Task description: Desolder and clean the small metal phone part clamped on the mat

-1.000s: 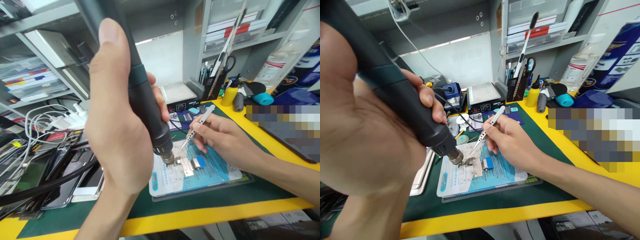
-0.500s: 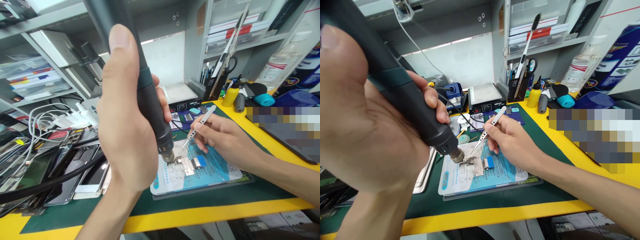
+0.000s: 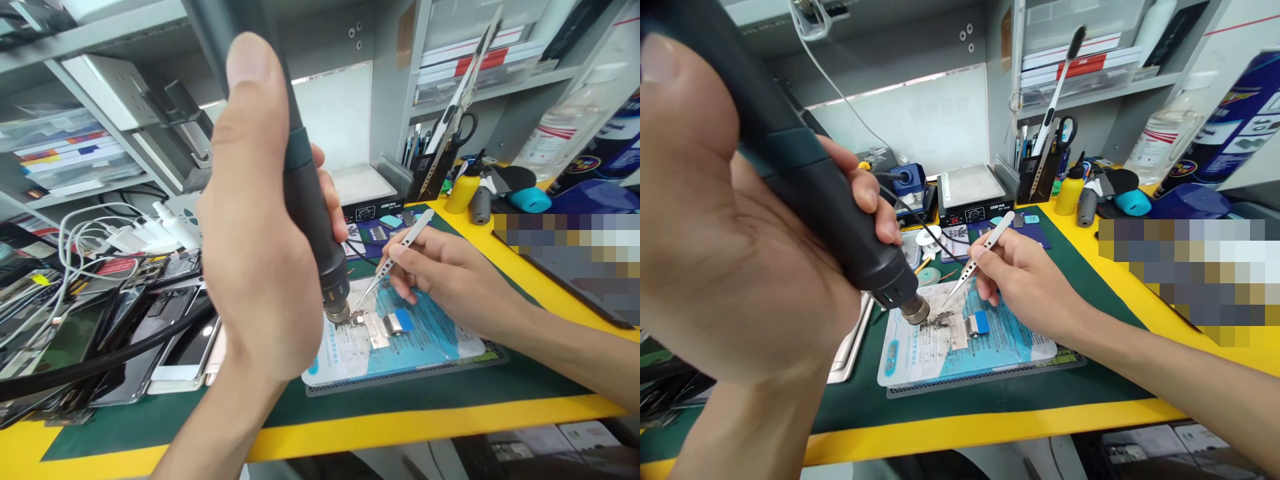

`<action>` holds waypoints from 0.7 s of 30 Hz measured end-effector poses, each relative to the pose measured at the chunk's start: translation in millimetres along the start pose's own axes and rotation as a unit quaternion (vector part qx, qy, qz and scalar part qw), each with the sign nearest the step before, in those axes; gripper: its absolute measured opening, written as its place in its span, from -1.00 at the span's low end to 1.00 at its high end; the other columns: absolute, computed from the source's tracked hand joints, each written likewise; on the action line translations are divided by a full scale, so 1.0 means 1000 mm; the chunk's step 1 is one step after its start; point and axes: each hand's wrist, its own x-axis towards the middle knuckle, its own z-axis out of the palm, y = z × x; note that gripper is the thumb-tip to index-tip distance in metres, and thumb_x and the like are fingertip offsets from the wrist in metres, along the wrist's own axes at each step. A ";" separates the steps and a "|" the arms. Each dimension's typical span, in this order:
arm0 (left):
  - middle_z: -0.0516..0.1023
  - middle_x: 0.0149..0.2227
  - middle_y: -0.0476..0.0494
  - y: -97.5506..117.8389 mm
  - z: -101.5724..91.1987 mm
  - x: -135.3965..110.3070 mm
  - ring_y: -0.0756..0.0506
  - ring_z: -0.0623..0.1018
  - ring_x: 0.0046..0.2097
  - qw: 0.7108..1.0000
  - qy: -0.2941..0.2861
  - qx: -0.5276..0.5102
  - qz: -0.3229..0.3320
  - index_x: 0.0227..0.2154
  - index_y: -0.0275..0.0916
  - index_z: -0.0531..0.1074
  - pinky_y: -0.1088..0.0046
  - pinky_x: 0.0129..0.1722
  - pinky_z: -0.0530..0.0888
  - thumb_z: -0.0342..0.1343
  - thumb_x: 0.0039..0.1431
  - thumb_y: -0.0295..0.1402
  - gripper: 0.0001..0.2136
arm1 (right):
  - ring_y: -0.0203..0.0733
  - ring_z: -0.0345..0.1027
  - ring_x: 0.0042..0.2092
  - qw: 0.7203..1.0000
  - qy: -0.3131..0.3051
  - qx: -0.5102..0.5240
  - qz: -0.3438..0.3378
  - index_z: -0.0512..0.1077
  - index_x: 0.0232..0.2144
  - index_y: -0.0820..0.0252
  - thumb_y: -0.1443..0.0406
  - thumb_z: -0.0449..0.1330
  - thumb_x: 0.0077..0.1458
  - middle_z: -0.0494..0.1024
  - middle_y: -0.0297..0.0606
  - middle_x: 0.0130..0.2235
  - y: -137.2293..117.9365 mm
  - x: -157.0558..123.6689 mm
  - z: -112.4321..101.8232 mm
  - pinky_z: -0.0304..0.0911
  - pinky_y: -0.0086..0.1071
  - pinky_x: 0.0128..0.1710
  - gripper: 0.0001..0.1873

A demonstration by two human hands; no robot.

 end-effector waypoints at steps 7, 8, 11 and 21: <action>0.37 -0.40 -0.13 0.014 -0.002 -0.007 -0.08 0.45 -0.44 0.998 0.022 -0.035 -0.049 -0.44 -0.18 0.44 0.27 -0.50 0.46 0.08 0.25 0.31 -0.42 | -0.32 0.27 -0.56 1.000 0.000 -0.006 0.004 0.40 -0.24 0.15 0.12 0.28 0.39 0.46 -0.44 -0.58 -0.001 0.001 0.000 0.19 -0.39 -0.52 -0.74; 0.37 -0.43 -0.13 0.013 0.000 -0.005 -0.08 0.44 -0.45 0.998 0.025 -0.031 -0.047 -0.46 -0.16 0.43 0.29 -0.52 0.44 0.07 0.25 0.32 -0.41 | -0.32 0.27 -0.56 1.000 0.001 -0.004 0.003 0.40 -0.24 0.16 0.13 0.27 0.39 0.46 -0.45 -0.58 -0.001 0.001 0.001 0.18 -0.40 -0.53 -0.76; 0.32 -0.48 -0.14 0.008 0.004 0.002 -0.08 0.39 -0.49 0.999 0.023 -0.007 -0.024 -0.57 -0.14 0.28 0.33 -0.62 0.36 0.02 0.23 0.37 -0.37 | -0.32 0.28 -0.55 1.000 0.003 0.005 -0.002 0.41 -0.24 0.16 0.15 0.26 0.40 0.43 -0.47 -0.59 0.000 0.001 0.001 0.19 -0.42 -0.53 -0.77; 0.31 -0.52 -0.15 0.013 0.003 -0.004 -0.13 0.46 -0.47 0.998 0.030 -0.033 -0.039 -0.60 -0.12 0.20 0.28 -0.60 0.38 0.02 0.22 0.37 -0.36 | -0.34 0.28 -0.54 1.000 0.004 0.007 0.006 0.40 -0.24 0.16 0.18 0.25 0.42 0.46 -0.45 -0.58 0.001 -0.001 0.000 0.19 -0.45 -0.53 -0.79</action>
